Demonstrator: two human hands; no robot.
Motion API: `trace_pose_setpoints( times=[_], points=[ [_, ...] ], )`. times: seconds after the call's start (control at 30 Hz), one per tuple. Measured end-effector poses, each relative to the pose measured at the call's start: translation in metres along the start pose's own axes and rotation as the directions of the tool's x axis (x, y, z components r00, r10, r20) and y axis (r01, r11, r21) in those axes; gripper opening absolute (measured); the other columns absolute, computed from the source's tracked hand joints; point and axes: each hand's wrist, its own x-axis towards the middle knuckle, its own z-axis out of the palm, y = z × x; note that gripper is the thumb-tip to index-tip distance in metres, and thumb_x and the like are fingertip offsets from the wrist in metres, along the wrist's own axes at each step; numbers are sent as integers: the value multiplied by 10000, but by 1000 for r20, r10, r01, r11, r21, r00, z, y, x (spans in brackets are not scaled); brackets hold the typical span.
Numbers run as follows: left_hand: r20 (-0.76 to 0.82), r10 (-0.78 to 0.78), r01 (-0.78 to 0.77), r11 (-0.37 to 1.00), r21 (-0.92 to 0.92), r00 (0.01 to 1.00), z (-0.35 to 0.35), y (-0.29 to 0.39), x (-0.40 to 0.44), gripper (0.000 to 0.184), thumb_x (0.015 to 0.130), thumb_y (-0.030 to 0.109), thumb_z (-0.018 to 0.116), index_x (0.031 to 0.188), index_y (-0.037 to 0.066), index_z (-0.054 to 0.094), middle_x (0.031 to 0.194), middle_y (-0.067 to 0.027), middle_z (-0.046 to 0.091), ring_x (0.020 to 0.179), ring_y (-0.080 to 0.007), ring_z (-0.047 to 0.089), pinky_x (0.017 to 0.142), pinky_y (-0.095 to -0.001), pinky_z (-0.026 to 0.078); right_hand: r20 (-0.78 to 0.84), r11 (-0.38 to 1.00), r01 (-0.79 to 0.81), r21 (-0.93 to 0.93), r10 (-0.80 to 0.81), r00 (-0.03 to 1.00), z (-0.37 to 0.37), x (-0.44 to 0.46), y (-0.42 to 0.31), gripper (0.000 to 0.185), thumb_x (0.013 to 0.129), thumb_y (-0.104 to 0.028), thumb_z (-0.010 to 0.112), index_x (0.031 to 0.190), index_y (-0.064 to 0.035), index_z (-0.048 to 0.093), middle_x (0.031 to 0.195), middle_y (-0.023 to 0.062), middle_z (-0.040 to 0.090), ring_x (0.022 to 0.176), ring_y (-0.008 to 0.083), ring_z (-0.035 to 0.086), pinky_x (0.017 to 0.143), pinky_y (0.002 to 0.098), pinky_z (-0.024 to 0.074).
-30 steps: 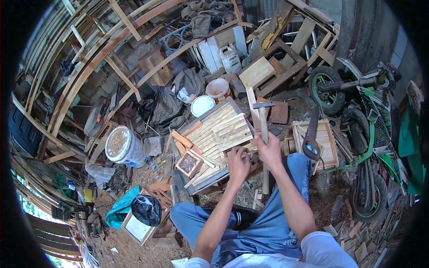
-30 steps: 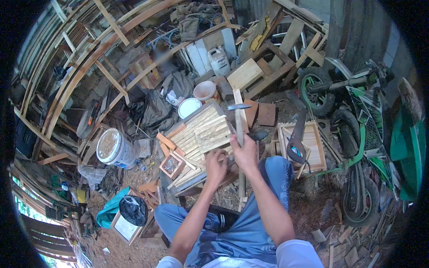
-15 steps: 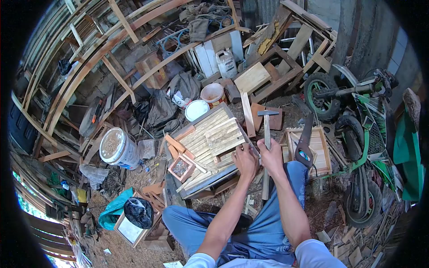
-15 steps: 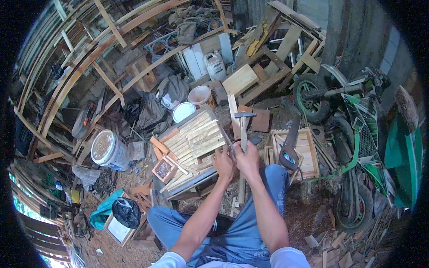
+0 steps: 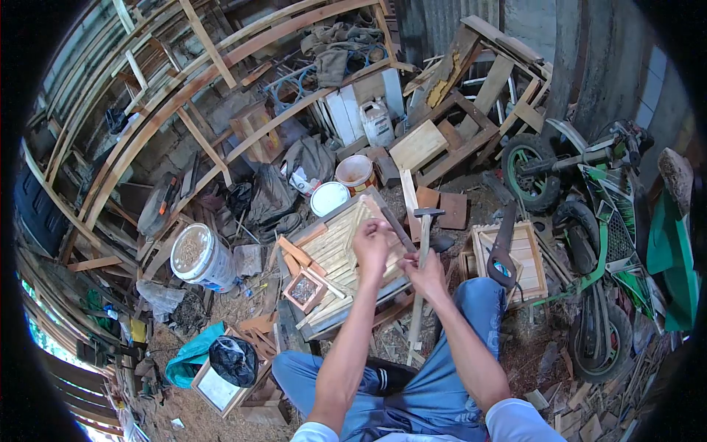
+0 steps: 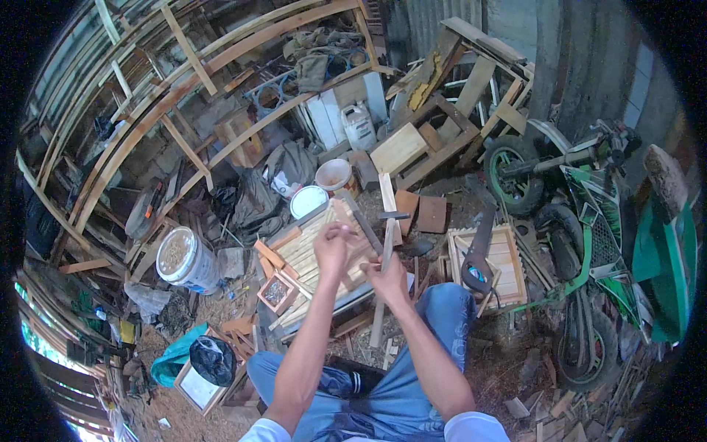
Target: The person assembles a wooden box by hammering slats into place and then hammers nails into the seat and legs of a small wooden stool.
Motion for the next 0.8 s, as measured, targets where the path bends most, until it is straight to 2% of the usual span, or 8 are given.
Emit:
trace_pose_setpoints(
  times=[0.1, 0.23, 0.33, 0.5, 0.6, 0.67, 0.73, 0.8],
  points=[
    [-200, -122, 78, 974, -215, 972, -11, 20, 22, 65, 913, 39, 600, 974, 22, 617, 839, -58, 653, 717, -157, 611, 659, -294, 493, 59, 999, 31, -44, -29, 998, 11, -7, -14, 666, 682, -313, 882, 1155, 22, 556, 1046, 159, 652, 918, 314, 656, 829, 407, 523],
    [-112, -340, 261, 861, -437, 934, -36, 53, 27, 193, 996, 188, 524, 1174, 142, 464, 1002, -14, 576, 911, -143, 559, 870, -472, 425, -32, 972, 230, -45, -232, 972, 31, -13, -14, 708, 659, -316, 900, 1177, 16, 548, 1060, 173, 643, 937, 333, 651, 847, 403, 512],
    [-41, -356, 269, 772, -576, 934, -44, 57, 25, 186, 998, 168, 507, 1176, 136, 465, 1042, -34, 567, 937, -181, 561, 955, -539, 387, -73, 960, 225, 164, -216, 974, 34, -6, -19, 678, 669, -281, 897, 1166, 14, 544, 1030, 173, 652, 925, 344, 655, 835, 412, 513],
    [110, -336, 352, 848, -396, 935, -53, 92, -7, 222, 969, 124, 537, 1175, 50, 502, 1188, -105, 597, 1040, -243, 611, 900, -408, 484, -202, 956, 203, 213, -160, 966, 16, -6, -22, 482, 760, -215, 833, 1013, -23, 471, 832, 83, 574, 768, 178, 567, 712, 327, 489],
    [175, -60, 55, 998, 31, 983, -54, 66, -19, 175, 952, 133, 585, 1097, 35, 574, 1100, -90, 642, 992, -206, 624, 879, -357, 479, -245, 956, 136, 258, -72, 967, 18, 8, 7, 460, 780, -228, 820, 1004, -24, 473, 826, 59, 567, 742, 156, 550, 684, 311, 481],
    [193, 154, -185, 970, 155, 969, -48, 35, -27, 129, 935, 115, 609, 984, -3, 628, 912, -89, 671, 851, -121, 614, 785, -279, 485, -226, 964, 103, 246, -47, 973, 19, 14, 27, 430, 806, -229, 800, 998, -24, 475, 828, 54, 569, 696, 141, 560, 614, 298, 481],
    [242, 360, -423, 850, 313, 901, -41, 10, -38, 130, 925, 105, 612, 986, -6, 637, 895, -117, 678, 825, -145, 628, 777, -294, 493, -166, 948, 43, 317, 11, 986, 25, 34, 51, 406, 823, -227, 784, 993, -22, 477, 826, 59, 570, 672, 147, 575, 577, 299, 497],
    [374, 209, -329, 897, 295, 904, -36, -10, -50, 127, 919, 96, 612, 986, -9, 637, 918, -134, 682, 853, -183, 643, 805, -313, 497, -94, 880, -5, 476, 56, 994, 32, 48, 79, 383, 856, -213, 751, 1017, -15, 465, 824, 69, 576, 638, 155, 589, 533, 331, 564]
  ],
)
